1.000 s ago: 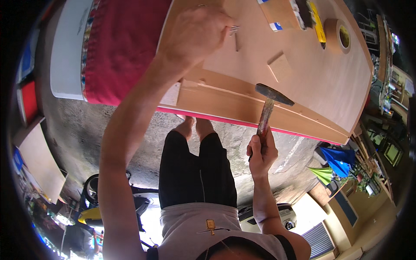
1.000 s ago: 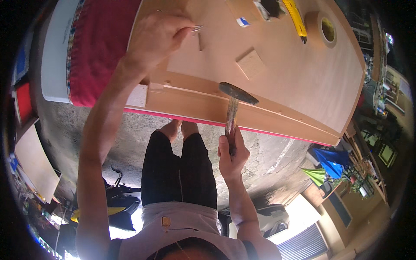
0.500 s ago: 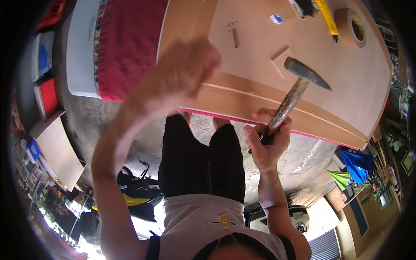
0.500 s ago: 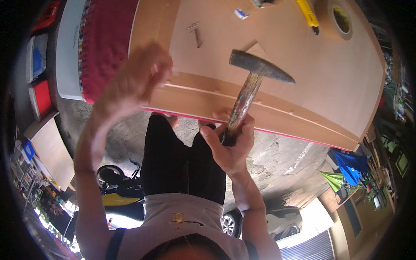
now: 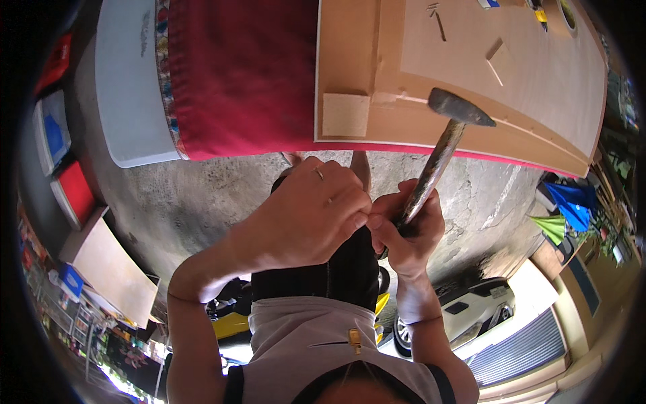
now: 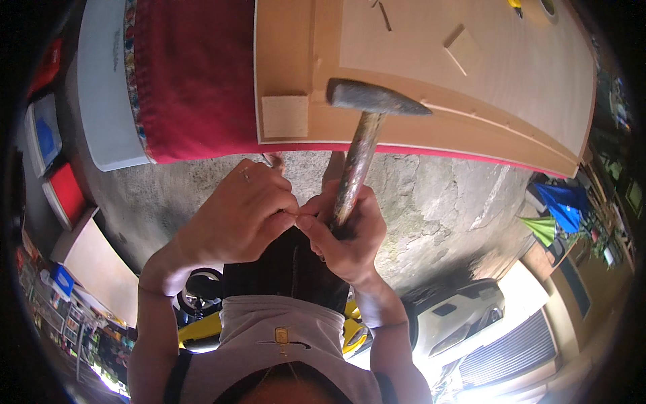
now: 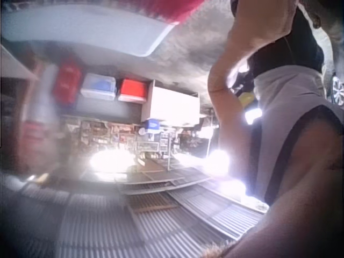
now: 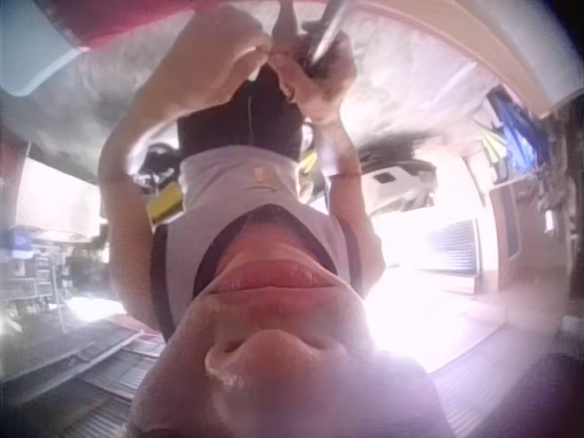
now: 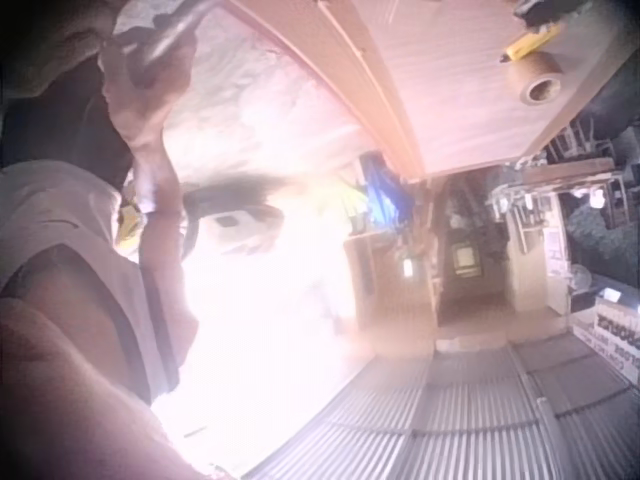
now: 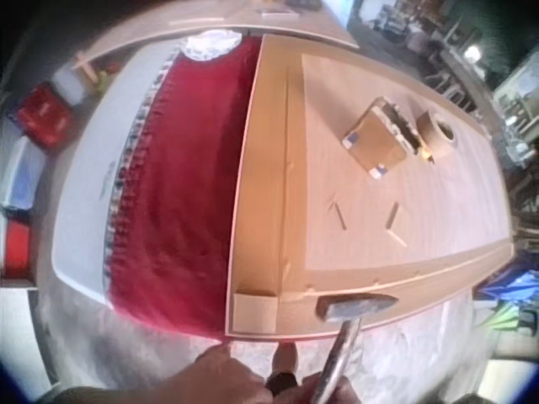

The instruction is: The person is assembling a wooden furniture piece. They use a hammer to drive nails into small wooden blocks, securing them to the edges of a larger wooden board. The person repeatedly positions the blocks and hammers the nails to attach them.

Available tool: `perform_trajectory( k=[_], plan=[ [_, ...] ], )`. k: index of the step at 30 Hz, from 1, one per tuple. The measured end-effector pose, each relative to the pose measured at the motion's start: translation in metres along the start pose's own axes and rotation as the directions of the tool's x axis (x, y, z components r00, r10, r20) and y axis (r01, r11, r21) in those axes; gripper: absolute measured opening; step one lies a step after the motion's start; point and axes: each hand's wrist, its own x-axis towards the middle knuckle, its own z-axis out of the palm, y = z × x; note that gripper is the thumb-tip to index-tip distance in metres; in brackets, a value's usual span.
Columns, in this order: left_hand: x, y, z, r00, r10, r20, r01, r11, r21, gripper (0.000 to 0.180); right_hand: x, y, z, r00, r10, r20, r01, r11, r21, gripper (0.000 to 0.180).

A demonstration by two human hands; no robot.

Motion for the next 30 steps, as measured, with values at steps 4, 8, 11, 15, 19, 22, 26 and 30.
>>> perform_trajectory(
  k=[4,8,11,15,19,22,26,30],
  plan=[
    [-0.015,-0.024,-0.008,0.994,-0.101,-0.041,0.061,0.825,-0.562,0.022,-0.005,0.004,0.026,0.994,0.042,-0.097,-0.029,0.991,0.132,0.052],
    [-0.026,-0.046,0.019,0.984,-0.141,-0.107,-0.009,0.566,-0.824,0.017,-0.001,0.013,0.036,0.998,0.06,-0.02,-0.047,0.917,0.396,0.059],
    [-0.02,-0.046,0.024,0.974,-0.125,-0.187,-0.094,0.526,-0.845,0.014,0.0,0.015,0.035,0.996,0.085,-0.028,-0.064,0.896,0.44,0.055],
    [-0.003,-0.058,0.015,0.936,-0.074,-0.343,-0.156,0.787,-0.596,0.01,0.008,0.008,0.035,0.988,0.072,-0.133,-0.037,0.968,0.249,0.049],
    [0.023,-0.096,0.003,0.841,0.059,-0.537,-0.143,0.983,-0.115,0.009,0.007,0.018,0.017,0.973,-0.103,-0.206,0.114,0.993,0.039,0.042],
    [0.035,-0.111,0.003,0.834,0.181,-0.521,-0.175,0.983,0.061,0.01,-0.001,0.026,0.005,0.961,-0.138,-0.24,0.117,0.988,-0.1,0.043],
    [0.04,-0.117,0.006,0.85,0.212,-0.483,-0.189,0.977,0.097,0.009,-0.012,0.04,-0.004,0.96,-0.136,-0.244,0.107,0.986,-0.128,0.043],
    [0.041,-0.117,0.008,0.834,0.228,-0.502,-0.182,0.973,0.139,0.008,-0.021,0.05,-0.008,0.96,-0.175,-0.221,0.129,0.969,-0.21,0.041]
  ],
)
